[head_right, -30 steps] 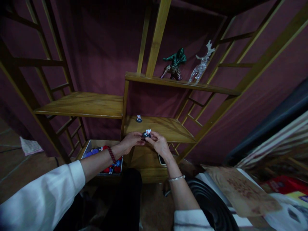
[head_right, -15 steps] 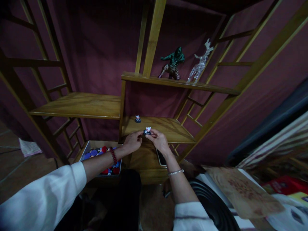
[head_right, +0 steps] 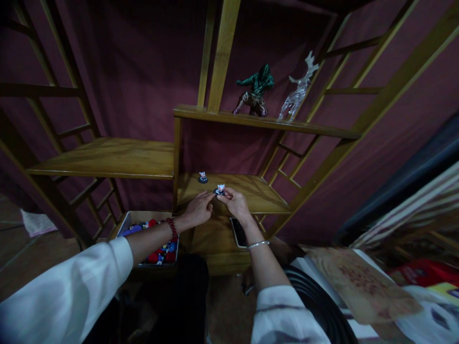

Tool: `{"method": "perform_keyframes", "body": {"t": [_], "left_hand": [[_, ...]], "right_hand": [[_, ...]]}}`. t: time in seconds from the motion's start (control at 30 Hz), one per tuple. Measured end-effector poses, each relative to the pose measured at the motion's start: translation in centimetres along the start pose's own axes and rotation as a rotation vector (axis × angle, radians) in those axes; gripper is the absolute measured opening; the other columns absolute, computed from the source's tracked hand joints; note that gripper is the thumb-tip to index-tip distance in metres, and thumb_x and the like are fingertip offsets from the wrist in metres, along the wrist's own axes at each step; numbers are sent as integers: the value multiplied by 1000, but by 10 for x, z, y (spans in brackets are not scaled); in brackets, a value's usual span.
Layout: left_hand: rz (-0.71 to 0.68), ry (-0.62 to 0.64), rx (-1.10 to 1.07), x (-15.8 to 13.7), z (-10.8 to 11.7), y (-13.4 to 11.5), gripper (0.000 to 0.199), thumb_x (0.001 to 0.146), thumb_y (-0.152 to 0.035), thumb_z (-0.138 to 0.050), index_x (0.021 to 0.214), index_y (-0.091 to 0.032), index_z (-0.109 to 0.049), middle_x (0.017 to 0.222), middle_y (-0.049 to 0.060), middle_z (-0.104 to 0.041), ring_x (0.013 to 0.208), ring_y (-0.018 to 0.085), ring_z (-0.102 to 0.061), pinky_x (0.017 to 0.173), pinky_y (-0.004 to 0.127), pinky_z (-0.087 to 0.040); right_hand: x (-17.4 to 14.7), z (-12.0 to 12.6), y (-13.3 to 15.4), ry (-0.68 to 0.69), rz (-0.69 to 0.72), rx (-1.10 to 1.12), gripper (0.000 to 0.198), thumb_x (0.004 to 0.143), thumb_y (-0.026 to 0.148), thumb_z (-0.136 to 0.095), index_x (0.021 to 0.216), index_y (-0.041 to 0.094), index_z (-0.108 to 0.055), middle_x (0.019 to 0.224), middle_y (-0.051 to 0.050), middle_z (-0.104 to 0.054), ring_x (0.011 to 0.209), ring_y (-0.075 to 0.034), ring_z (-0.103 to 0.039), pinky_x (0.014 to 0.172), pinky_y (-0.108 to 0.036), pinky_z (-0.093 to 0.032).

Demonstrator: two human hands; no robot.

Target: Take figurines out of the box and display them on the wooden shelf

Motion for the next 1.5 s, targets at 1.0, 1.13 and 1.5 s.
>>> {"method": "perform_keyframes", "body": {"t": [1.0, 1.13, 1.5], "left_hand": [[85, 157, 62, 39, -30, 4, 52, 83, -22, -28, 131, -2, -25, 138, 16, -30, 130, 21, -18, 106, 36, -20], [123, 179, 70, 42, -35, 8, 55, 84, -26, -28, 132, -1, -22, 140, 16, -25, 131, 24, -14, 106, 38, -17], [111, 165, 117, 54, -45, 13, 54, 84, -28, -26, 131, -1, -25, 139, 18, -25, 130, 26, -15, 105, 40, -15]], "right_hand": [[54, 4, -18, -47, -6, -159, 31, 61, 26, -66, 91, 17, -64, 82, -2, -68, 78, -16, -61, 78, -28, -46], [60, 5, -22, -57, -3, -254, 32, 61, 27, -66, 92, 18, -65, 79, -1, -67, 74, -15, -60, 74, -27, -45], [74, 4, -26, -50, -17, -283, 32, 60, 30, -65, 91, 19, -65, 76, 0, -66, 70, -14, -59, 70, -26, -45]]}}
Point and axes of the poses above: each hand's wrist, its own x-axis towards the middle knuckle, its own z-axis out of the back of the hand, y = z × x, the point moved 7 cm from there along x, towards the middle knuckle
